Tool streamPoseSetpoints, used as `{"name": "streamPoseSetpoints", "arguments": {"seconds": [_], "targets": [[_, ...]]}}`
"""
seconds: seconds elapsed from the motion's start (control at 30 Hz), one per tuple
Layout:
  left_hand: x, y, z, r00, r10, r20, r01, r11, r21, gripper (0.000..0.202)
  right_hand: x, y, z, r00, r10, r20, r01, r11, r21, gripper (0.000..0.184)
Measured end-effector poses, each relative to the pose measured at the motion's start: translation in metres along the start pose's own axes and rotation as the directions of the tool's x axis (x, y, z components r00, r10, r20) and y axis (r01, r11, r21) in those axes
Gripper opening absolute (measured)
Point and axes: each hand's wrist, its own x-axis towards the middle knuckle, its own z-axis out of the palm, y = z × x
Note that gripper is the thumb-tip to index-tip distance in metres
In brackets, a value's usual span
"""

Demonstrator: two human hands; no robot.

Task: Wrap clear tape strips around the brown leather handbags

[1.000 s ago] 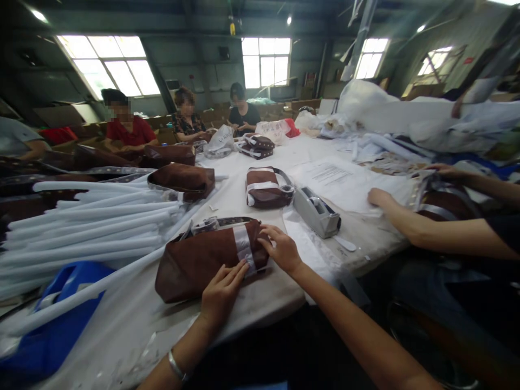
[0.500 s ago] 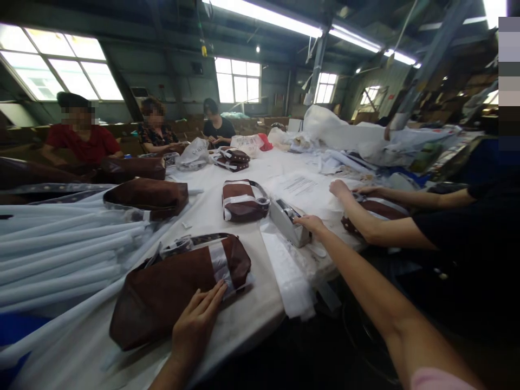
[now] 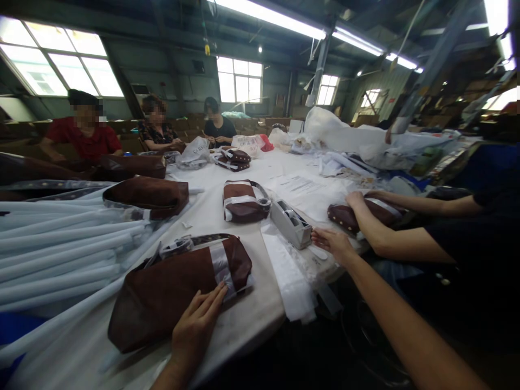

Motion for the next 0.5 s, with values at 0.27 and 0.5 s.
{"name": "streamPoseSetpoints", "arguments": {"seconds": [0.27,0.5], "targets": [[-0.004,-0.003,0.002,0.999,0.014,0.052,-0.014,1.000,0.002,0.060,0.019,0.012,-0.001,0.995,0.018,-0.093,-0.034,0.985,-0.170,0.016],[-0.005,-0.001,0.005,0.999,-0.032,-0.009,0.031,0.996,-0.079,0.063,0.014,0.009,0.012,0.984,0.138,-0.110,-0.163,0.950,-0.266,0.019]]}}
